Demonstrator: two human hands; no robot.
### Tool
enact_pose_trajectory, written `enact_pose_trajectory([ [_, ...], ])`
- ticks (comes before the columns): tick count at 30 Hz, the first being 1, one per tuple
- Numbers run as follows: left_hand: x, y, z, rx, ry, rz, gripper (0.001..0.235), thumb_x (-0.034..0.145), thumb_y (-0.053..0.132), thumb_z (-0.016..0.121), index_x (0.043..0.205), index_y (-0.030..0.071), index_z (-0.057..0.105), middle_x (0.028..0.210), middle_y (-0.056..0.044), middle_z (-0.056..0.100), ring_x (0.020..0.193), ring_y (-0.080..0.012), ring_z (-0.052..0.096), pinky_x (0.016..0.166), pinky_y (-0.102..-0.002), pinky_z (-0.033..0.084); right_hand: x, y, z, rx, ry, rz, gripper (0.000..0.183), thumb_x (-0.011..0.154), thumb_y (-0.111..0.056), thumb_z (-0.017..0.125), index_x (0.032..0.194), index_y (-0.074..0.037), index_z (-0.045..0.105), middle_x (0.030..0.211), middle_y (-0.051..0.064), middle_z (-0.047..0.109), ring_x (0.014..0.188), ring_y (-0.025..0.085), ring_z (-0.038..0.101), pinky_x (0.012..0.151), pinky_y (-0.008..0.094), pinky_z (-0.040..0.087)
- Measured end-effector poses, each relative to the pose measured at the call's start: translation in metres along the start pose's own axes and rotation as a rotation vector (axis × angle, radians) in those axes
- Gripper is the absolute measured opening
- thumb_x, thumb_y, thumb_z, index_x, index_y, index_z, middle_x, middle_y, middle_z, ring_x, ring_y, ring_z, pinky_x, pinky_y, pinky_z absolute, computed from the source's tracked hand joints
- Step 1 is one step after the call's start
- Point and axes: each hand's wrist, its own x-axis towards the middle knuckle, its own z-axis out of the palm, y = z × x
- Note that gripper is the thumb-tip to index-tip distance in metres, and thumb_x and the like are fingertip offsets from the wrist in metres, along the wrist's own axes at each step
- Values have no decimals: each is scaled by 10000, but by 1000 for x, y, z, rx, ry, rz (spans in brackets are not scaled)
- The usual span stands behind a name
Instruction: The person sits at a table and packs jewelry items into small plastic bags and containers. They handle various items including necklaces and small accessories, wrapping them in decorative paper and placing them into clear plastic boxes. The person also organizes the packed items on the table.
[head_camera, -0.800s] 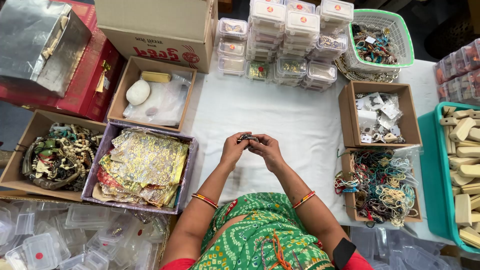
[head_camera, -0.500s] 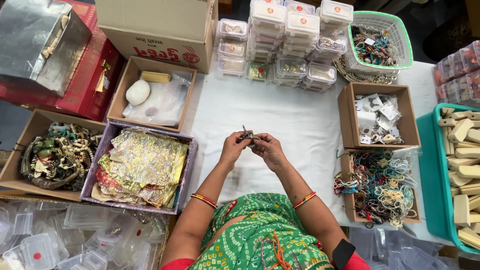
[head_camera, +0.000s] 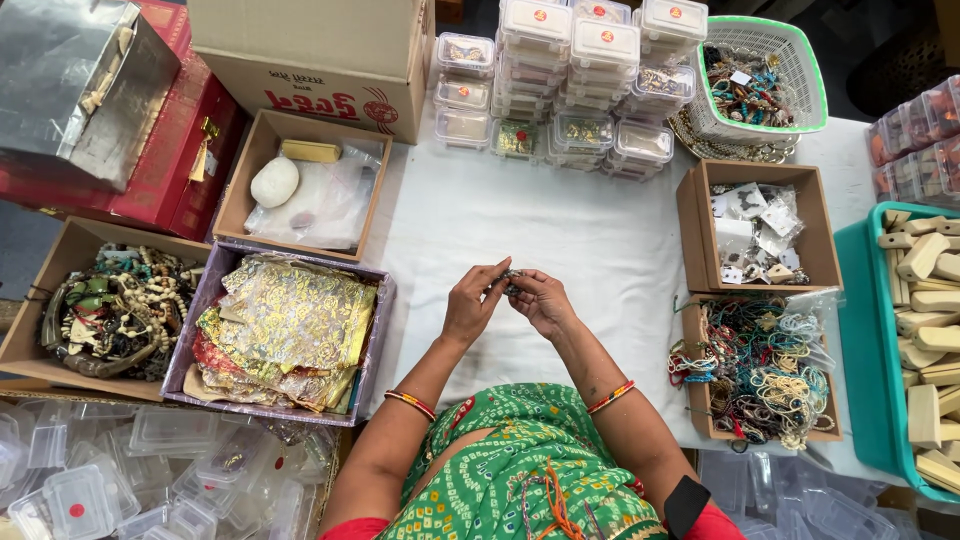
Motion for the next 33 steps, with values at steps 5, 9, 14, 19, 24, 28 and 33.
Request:
enact_pose_trajectory([
  [5, 1, -4, 1, -145, 30, -82, 260, 1001, 177, 679, 1250, 165, 752, 1082, -55, 753, 862, -128, 736, 708, -271, 607, -1, -1, 3, -31, 43, -7, 103, 929, -59, 711, 1019, -27, 673, 870, 57, 718, 739, 135, 692, 679, 286, 601],
  [9, 3, -8, 5, -209, 47, -222, 217, 951, 163, 720, 1137, 80, 793, 1040, -82, 776, 842, -132, 757, 711, -263, 612, 6, 6, -6, -32, 64, -24, 112, 929, -61, 705, 1028, -21, 674, 866, 59, 710, 733, 139, 678, 667, 289, 600],
  [14, 6, -10, 8, -397, 43, -338, 229, 934, 110, 722, 1142, 31, 775, 1011, -80, 794, 853, -121, 755, 742, -252, 616, -4, -2, 1, 67, 61, -13, 141, 922, -75, 692, 1050, -17, 681, 887, 65, 717, 770, 143, 689, 706, 297, 596],
  [19, 6, -22, 16, -516, 81, -384, 241, 928, 80, 725, 1155, 9, 768, 1022, -66, 785, 862, -105, 729, 769, -255, 624, -15, -10, 12, 41, 73, -25, 171, 935, -105, 714, 1080, -16, 694, 931, 72, 734, 831, 153, 716, 781, 317, 599],
  [24, 4, -23, 17, -663, 61, -494, 266, 951, 117, 711, 1195, 18, 753, 1017, -66, 781, 871, -114, 732, 788, -269, 628, -2, 2, 1, -57, 83, -68, 209, 861, -22, 775, 1054, -30, 695, 997, 103, 752, 909, 213, 742, 811, 354, 616],
  [28, 2, -8, -7, -481, -9, -512, 279, 965, 164, 694, 1226, 85, 756, 1067, -50, 783, 885, -118, 722, 796, -268, 604, 8, 10, -7, -54, 79, -30, 214, 860, -5, 753, 1061, -36, 687, 997, 97, 755, 906, 215, 744, 816, 358, 626],
  [33, -6, -27, -36, -129, -16, -298, 388, 932, 199, 744, 1313, 143, 692, 1230, -56, 697, 985, -142, 714, 830, -283, 599, 27, 19, -22, 16, 94, 0, 245, 868, 19, 738, 1098, -40, 676, 1020, 98, 753, 929, 216, 734, 819, 347, 608],
])
